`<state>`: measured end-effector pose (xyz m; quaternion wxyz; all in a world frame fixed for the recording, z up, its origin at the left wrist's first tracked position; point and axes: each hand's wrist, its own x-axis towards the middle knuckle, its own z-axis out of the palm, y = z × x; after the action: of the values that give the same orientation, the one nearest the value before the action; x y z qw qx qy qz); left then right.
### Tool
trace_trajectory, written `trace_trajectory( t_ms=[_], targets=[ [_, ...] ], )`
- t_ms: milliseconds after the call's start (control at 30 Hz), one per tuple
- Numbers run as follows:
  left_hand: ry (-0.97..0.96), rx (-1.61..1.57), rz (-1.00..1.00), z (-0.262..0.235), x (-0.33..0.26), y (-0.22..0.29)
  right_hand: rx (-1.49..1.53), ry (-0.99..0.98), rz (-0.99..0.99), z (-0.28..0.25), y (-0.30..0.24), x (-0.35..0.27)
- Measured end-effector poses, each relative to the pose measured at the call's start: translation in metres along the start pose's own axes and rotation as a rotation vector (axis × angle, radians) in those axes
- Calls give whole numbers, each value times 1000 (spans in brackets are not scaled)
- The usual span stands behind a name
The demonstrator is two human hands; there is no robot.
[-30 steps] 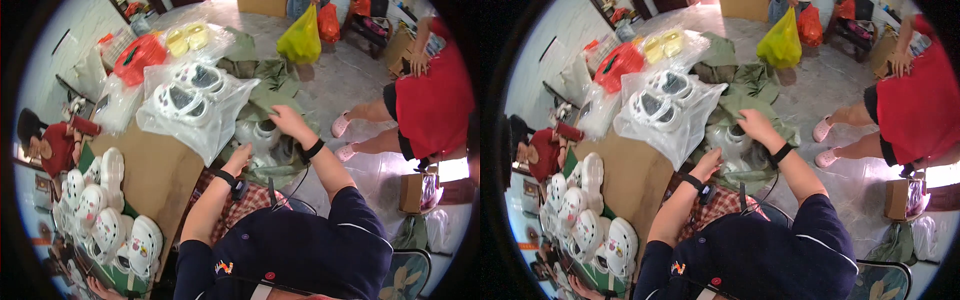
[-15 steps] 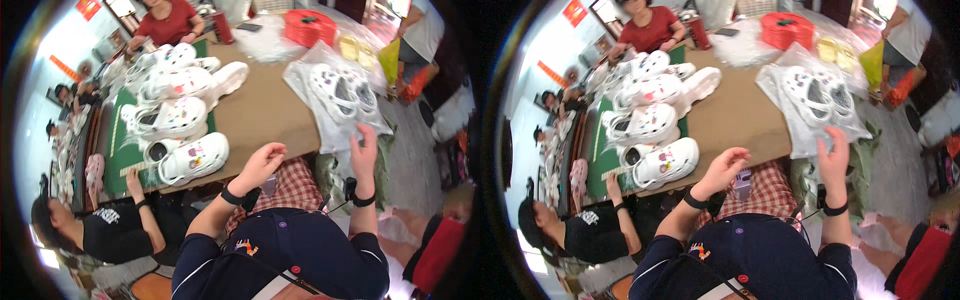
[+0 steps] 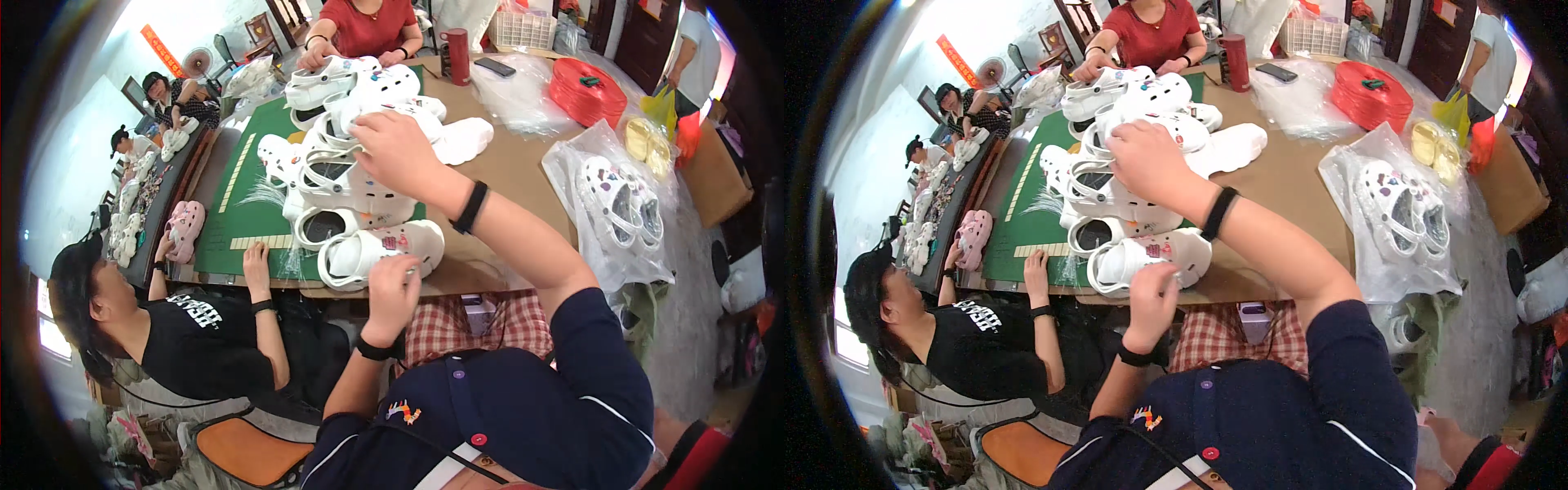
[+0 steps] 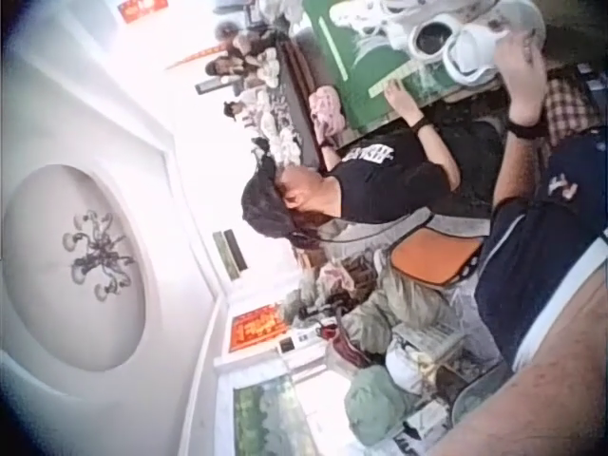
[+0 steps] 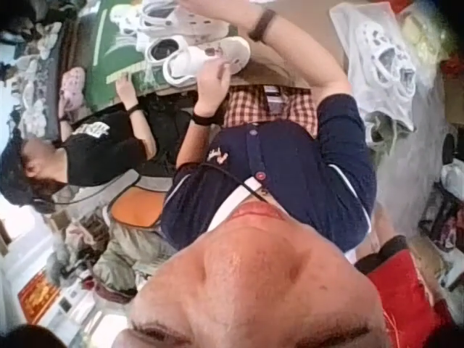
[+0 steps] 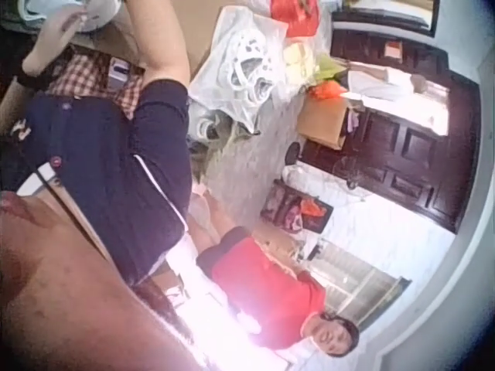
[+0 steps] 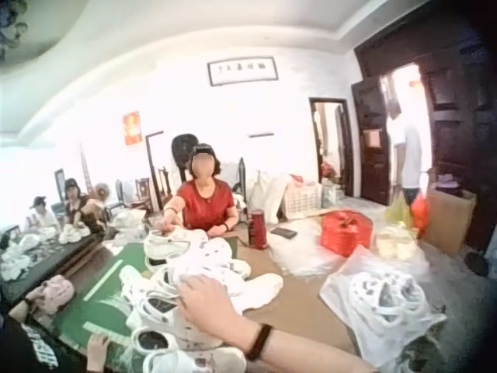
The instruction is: Packing clogs into plastic bags and placing them into a larger transport sack.
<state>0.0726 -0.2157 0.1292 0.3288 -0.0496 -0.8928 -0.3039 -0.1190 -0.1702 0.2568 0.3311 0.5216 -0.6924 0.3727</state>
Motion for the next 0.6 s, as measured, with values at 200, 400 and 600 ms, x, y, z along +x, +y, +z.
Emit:
trace_trajectory(
  t_ms=[200,400,600],
  targets=[
    [-26,27,36,5,-4,-2,-579,-612,210,68,-2,46],
    [-104,80,-36,11,-7,-13,-610,-562,156,90,6,45],
    [-109,139,-2,13,-7,-13,-516,-362,-66,21,35,21]
  ],
)
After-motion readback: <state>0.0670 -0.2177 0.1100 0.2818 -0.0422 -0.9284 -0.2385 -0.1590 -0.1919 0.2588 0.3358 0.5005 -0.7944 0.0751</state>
